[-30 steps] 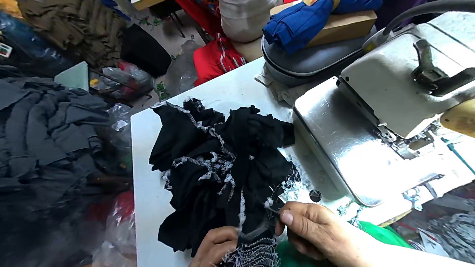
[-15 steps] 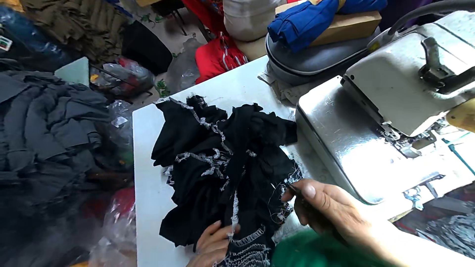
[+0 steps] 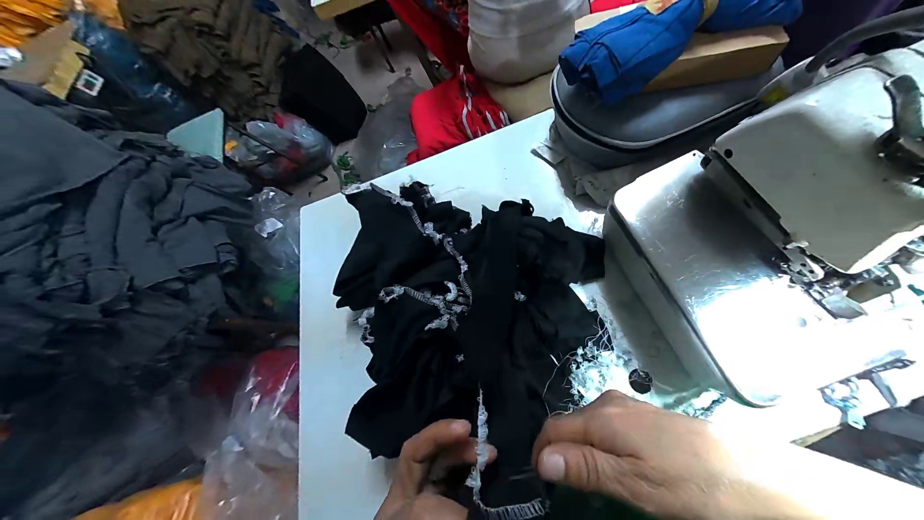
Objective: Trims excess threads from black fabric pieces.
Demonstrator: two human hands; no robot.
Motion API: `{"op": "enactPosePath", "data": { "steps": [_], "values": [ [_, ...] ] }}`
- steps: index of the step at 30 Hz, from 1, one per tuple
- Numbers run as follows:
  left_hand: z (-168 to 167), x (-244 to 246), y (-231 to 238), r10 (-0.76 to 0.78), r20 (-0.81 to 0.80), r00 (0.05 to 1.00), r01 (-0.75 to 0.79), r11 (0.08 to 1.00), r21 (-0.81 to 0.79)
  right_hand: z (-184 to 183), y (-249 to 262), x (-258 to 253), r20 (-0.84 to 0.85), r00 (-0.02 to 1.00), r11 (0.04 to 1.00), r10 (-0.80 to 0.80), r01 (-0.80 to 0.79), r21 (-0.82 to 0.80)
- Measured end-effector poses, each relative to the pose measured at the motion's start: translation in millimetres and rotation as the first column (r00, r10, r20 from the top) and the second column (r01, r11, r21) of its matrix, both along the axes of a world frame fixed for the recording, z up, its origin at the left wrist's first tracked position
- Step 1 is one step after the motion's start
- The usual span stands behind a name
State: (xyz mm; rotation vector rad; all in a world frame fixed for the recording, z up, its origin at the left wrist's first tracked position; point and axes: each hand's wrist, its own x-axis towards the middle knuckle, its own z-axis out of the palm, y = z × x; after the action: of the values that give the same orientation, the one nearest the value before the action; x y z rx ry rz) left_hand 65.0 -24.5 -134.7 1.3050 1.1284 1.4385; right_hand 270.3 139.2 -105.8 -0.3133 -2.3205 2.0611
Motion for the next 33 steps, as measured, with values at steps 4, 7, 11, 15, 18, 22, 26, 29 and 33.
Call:
{"op": "enactPosePath", "data": {
  "steps": [4, 7, 11, 15, 18, 22, 26, 29, 33],
  "values": [
    [0.5, -0.9, 0.7, -0.115, -0.046, 0.992, 0.116, 0.993, 0.017, 2.3, 6.4, -4.2, 0.06, 0.992, 0.994, 0.111, -0.111, 0.003],
    [2.5, -3.6, 2.2, -0.174, -0.082, 0.981, 0.176, 0.984, 0.026, 4.1, 10.2, -4.4, 0.106, 0.978, 0.984, 0.179, -0.177, -0.026],
    [2.3, -5.5, 3.5, -0.236, -0.093, 0.967, 0.238, 0.971, 0.006, 6.0, 11.1, -5.9, 0.108, 0.966, 0.971, 0.233, -0.225, -0.076],
    [3.7, -4.2, 4.6, -0.246, -0.113, 0.963, 0.245, 0.969, -0.019, 1.6, 9.8, -11.3, 0.039, 0.972, 0.969, 0.231, -0.226, -0.102],
    [3.5, -4.6, 4.6, -0.239, -0.124, 0.963, 0.238, 0.971, -0.026, -3.3, 9.0, -14.1, -0.019, 0.979, 0.975, 0.205, -0.206, -0.078],
    [0.2, -7.8, 4.1, -0.242, -0.12, 0.963, 0.24, 0.97, -0.03, -1.7, 9.7, -13.0, 0.017, 0.986, 0.982, 0.166, -0.164, -0.099],
    [0.4, -6.0, 4.1, -0.242, -0.102, 0.965, 0.24, 0.97, -0.03, -1.4, 9.3, -13.7, 0.074, 0.98, 0.974, 0.183, -0.171, -0.146],
    [1.1, -6.1, 3.0, -0.233, -0.118, 0.965, 0.232, 0.972, -0.023, -3.0, 8.7, -12.4, 0.036, 0.984, 0.978, 0.173, -0.168, -0.123],
    [-0.8, -7.8, 1.7, -0.235, -0.133, 0.963, 0.237, 0.972, -0.001, -4.4, 7.3, -10.5, -0.039, 0.991, 0.987, 0.131, -0.134, -0.093]
  ]
}}
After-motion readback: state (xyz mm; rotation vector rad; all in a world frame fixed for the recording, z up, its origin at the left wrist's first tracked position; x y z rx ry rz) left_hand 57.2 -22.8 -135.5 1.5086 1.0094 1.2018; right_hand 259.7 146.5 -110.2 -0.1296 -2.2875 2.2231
